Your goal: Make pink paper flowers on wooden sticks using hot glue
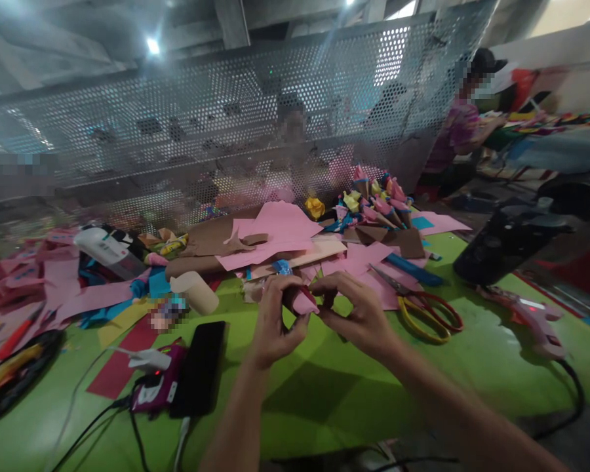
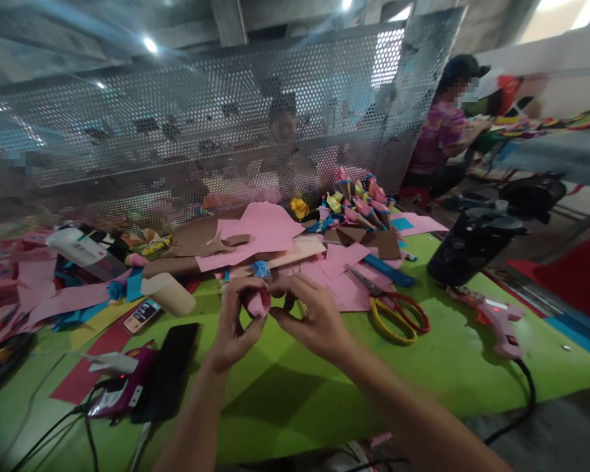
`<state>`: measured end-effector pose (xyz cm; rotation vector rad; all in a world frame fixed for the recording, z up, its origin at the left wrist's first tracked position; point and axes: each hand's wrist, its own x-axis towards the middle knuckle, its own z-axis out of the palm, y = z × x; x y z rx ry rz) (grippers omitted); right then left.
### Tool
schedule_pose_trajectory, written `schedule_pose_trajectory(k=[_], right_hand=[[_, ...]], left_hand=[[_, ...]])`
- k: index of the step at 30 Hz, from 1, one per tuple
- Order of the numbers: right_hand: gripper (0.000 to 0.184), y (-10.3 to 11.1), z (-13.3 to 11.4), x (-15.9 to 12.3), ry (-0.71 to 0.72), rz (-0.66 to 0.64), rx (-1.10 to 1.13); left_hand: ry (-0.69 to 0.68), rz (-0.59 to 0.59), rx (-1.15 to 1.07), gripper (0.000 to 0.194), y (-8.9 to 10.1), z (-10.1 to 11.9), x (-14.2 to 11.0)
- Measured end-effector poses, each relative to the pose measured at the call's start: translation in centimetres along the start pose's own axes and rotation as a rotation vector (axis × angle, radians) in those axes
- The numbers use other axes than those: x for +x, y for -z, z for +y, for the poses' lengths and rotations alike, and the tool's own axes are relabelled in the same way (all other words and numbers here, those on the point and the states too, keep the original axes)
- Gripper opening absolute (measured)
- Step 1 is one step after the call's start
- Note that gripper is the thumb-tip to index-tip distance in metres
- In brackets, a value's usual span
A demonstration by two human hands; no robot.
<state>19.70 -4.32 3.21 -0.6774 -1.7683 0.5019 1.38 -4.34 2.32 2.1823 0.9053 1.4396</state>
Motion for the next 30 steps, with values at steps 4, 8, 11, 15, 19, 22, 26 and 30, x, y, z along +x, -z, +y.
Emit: schedule_pose_trajectory(k=[4, 8, 11, 15, 19, 22, 26, 30], right_hand=[[0.019, -0.2, 0.1, 0.1, -0.035, -0.001, 0.004], [0.019, -0.3, 0.7, 0.2, -0.098, -0.014, 0.024], [0.024, -0.2, 1.3, 0.3, -0.128, 0.005, 0.031], [0.012, -0.4, 2.2, 0.5, -0.152, 0.019, 0.077], [0.006, -0.7, 3.1, 0.4, -0.160, 0.014, 0.119], [0.007, -0.7, 3.3, 0.4, -0.166, 0.018, 0.166], [0.018, -0.6, 3.1, 0.4, -0.228, 0.001, 0.197], [0.019, -0.7, 3.0, 0.3, -0.231, 0.016, 0.142]], left_hand=[[0.083, -0.024, -0.075, 0.037, -0.3, 0.0, -0.1], [0.243, -0.079, -0.227, 0.032, -0.7, -0.9, 0.1], [0.384, -0.116, -0.291, 0.029, -1.1, -1.6, 0.2], [0.463, -0.137, -0.287, 0.030, -1.4, -2.0, 0.3], [0.496, -0.142, -0.360, 0.033, -1.2, -2.4, 0.3], [0.499, -0.155, -0.448, 0.035, -1.0, -2.6, 0.4], [0.501, -0.168, -0.414, 0.032, -1.0, -2.4, 0.6], [0.460, -0.177, -0.244, 0.029, -1.2, -2.1, 0.7]])
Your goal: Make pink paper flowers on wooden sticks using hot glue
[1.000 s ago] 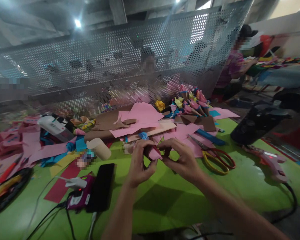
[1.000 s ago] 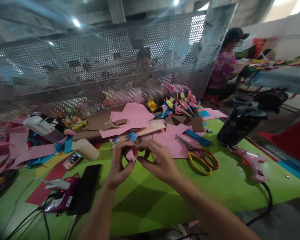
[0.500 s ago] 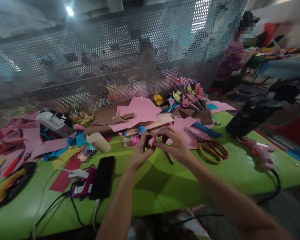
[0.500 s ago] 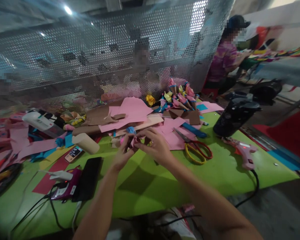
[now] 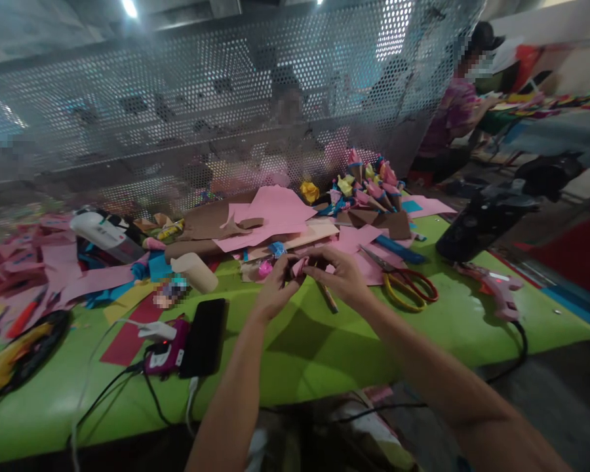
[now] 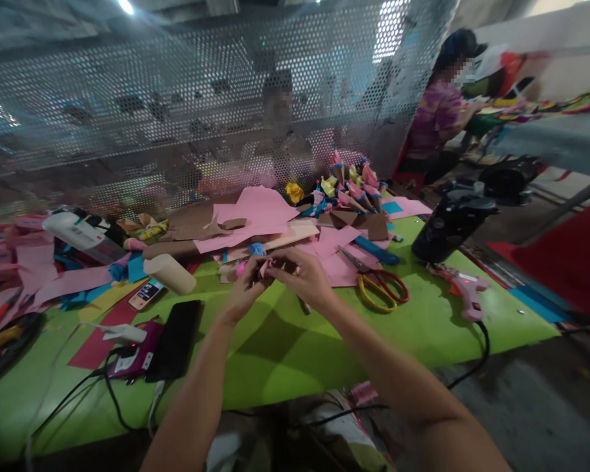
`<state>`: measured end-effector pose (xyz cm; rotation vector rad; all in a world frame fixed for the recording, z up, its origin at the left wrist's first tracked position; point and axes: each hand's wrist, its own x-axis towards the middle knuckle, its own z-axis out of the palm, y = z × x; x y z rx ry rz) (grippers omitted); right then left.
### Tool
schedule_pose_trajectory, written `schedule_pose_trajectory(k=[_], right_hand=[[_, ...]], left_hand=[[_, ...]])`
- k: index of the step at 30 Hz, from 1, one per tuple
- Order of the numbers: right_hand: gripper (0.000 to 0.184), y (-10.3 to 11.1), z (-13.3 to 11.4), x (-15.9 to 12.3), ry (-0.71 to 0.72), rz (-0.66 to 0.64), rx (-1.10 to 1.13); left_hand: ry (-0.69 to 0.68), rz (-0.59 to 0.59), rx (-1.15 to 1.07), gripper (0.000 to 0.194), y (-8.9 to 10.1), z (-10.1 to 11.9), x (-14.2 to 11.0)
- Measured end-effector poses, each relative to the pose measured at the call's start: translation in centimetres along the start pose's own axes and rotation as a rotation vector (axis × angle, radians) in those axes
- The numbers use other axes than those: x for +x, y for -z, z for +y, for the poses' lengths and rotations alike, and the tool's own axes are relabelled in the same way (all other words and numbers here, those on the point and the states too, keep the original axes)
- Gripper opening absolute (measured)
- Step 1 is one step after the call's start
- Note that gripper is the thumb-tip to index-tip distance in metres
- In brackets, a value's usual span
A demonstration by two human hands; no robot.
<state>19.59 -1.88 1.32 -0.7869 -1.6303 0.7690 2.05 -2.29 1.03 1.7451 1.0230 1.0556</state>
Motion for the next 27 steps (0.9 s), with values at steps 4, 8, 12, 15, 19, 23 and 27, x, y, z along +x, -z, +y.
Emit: schedule_pose_trajectory(k=[4, 8, 12, 15, 19, 23, 27], right_hand=[[0.011, 0.02, 0.25, 0.00, 0.024, 0.028, -0.048], [0.012, 0.21, 0.47, 0.11, -0.002, 0.021, -0.045], [0.012, 0.28, 0.66, 0.23, -0.008, 0.013, -0.009], [0.012, 0.26, 0.73, 0.30, -0.003, -0.008, 0.004], [0.012, 0.23, 0.69, 0.38, 0.011, -0.003, 0.020], [0.012, 0.19, 0.78, 0.38, 0.008, 0.009, -0.013], [0.014, 0.15, 1.01, 0.31, 0.033, 0.021, -0.058]], left_hand=[[0.030, -0.011, 0.023, 0.033, 0.01, -0.08, -0.11], [0.069, -0.042, -0.125, 0.037, 0.29, -0.31, -0.14], [0.073, -0.035, -0.170, 0.039, 0.58, -0.75, 0.03], [0.092, -0.025, -0.170, 0.041, 0.70, -0.96, 0.14], [0.110, -0.029, -0.160, 0.042, 0.73, -0.65, 0.14], [0.086, -0.060, -0.136, 0.043, 0.61, -0.42, 0.16], [0.041, -0.061, -0.112, 0.044, 0.42, -0.87, 0.30]])
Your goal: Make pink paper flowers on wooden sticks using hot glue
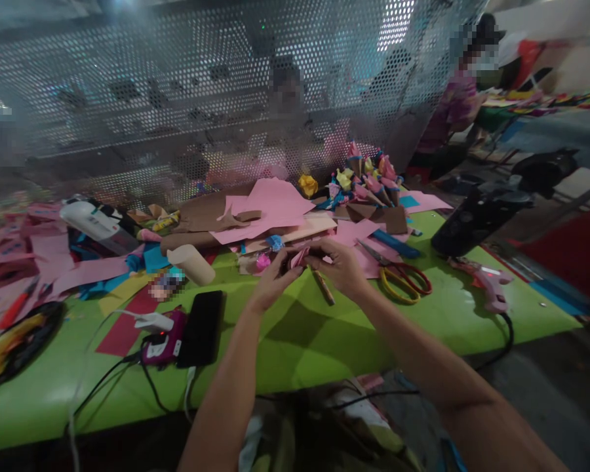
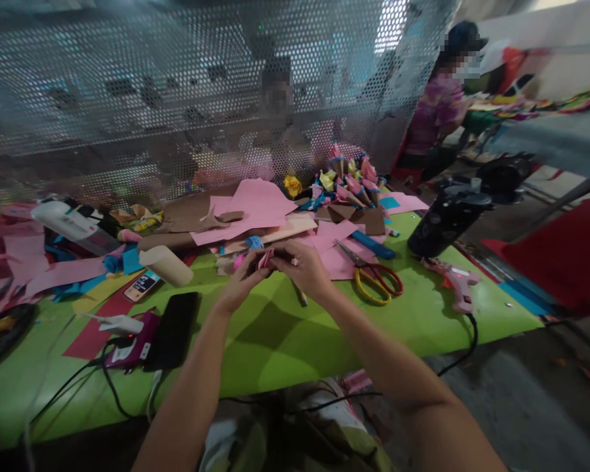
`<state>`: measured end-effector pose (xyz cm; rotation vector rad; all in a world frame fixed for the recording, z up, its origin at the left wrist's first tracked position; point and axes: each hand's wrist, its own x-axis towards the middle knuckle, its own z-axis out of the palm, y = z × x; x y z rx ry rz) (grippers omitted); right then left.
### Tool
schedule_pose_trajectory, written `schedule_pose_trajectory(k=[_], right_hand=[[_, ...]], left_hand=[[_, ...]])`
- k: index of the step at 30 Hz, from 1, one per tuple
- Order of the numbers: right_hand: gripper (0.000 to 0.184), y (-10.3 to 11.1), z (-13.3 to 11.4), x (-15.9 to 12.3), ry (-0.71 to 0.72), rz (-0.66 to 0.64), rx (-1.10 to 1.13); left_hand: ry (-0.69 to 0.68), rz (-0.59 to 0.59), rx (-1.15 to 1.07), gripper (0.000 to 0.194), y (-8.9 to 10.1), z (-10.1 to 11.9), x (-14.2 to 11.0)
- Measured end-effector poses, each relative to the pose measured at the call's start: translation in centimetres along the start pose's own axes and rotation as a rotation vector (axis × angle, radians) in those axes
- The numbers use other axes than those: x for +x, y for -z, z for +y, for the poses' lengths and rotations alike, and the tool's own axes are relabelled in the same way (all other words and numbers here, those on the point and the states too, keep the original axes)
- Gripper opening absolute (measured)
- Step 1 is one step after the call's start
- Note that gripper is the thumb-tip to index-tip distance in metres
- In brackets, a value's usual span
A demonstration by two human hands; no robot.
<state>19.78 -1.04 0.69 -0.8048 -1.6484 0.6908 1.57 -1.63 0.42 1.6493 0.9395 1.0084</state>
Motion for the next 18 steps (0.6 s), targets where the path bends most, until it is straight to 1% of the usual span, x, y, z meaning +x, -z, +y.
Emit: schedule_pose_trajectory(k=[4, 11, 15, 18], right_hand=[[0.014, 0.00, 0.04, -0.04, 0.012, -0.001, -0.015], [0.016, 0.01, 0.05, -0.03, 0.020, -0.020, -0.016], [0.018, 0.04, 0.10, -0.04, 0.034, -0.034, 0.003], [0.017, 0.12, -0.03, -0.04, 0.035, -0.036, 0.002]], left_hand=[[-0.006, 0.011, 0.014, 0.042, -0.09, -0.15, 0.09], [0.029, 0.023, -0.020, 0.039, -0.22, 0.58, -0.10], [0.046, 0.042, -0.006, 0.040, -0.11, 0.62, -0.14], [0.038, 0.035, -0.006, 0.041, 0.08, 0.39, -0.06]])
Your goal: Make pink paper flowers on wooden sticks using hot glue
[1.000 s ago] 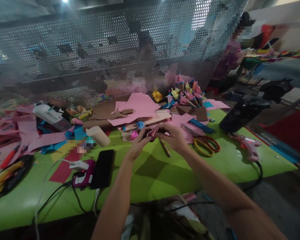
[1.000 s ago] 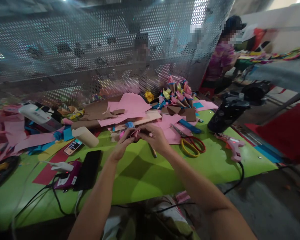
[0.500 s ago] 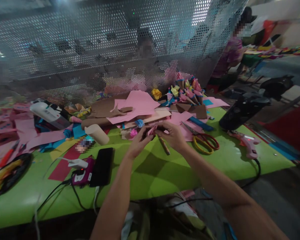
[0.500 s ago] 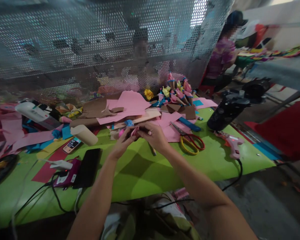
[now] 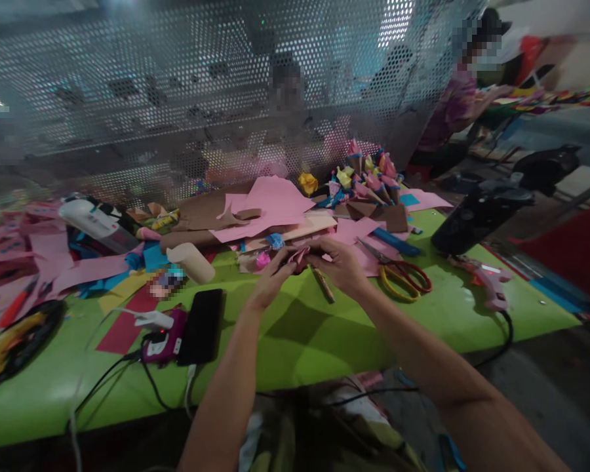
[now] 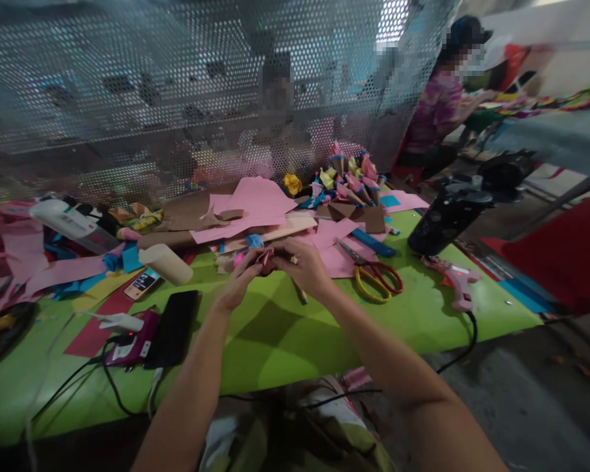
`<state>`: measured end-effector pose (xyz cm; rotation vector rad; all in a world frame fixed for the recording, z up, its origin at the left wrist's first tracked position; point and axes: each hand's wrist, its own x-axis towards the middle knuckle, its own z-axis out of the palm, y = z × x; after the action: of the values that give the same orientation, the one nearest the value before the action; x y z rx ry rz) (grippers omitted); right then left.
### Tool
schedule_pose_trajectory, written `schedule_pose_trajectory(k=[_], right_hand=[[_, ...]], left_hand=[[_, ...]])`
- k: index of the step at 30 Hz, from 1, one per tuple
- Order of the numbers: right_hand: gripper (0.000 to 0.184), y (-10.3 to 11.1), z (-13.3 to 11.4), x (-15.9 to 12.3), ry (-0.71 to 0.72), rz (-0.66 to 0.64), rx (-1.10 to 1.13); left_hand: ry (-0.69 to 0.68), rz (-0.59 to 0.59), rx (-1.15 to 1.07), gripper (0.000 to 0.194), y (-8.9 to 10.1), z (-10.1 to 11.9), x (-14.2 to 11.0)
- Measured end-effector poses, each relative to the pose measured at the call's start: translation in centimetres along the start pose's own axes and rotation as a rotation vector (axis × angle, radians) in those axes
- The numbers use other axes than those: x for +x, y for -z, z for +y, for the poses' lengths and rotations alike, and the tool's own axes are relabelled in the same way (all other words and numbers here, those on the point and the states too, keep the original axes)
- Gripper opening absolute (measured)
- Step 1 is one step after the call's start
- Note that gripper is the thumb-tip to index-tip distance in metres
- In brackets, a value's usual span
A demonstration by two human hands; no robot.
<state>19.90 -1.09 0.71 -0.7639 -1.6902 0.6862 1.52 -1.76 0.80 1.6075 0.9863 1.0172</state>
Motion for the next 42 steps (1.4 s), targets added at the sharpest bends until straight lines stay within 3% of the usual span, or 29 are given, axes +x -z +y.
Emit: schedule_pose_trajectory(k=[5, 10, 14, 22, 29, 42], right_hand=[[0.013, -0.1, -0.2, 0.0, 0.013, -0.017, 0.018], [0.025, -0.6, 0.1, -0.1, -0.102, 0.023, 0.101], [0.018, -0.9, 0.0, -0.3, -0.144, 0.062, 0.105], [0.017, -1.3, 0.0, -0.4, -0.150, 0.038, 0.088], [0.005, -0.9, 0.4, -0.1, -0.034, -0.006, -0.020], [0.008, -0.9, 0.3, -0.3, -0.031, -0.043, -0.026]], left_hand=[[-0.016, 0.007, -0.014, 0.041, 0.1, -0.7, 0.2], [0.015, 0.091, -0.003, 0.040, -0.1, -1.2, 0.3], [0.006, 0.142, -0.009, 0.042, -0.2, -1.0, 0.3], [-0.056, 0.080, 0.035, 0.043, -0.2, -1.4, 0.4], [-0.043, 0.084, 0.042, 0.042, -0.2, -1.5, 0.3], [0.004, 0.077, 0.001, 0.042, -0.2, -1.7, 0.3]])
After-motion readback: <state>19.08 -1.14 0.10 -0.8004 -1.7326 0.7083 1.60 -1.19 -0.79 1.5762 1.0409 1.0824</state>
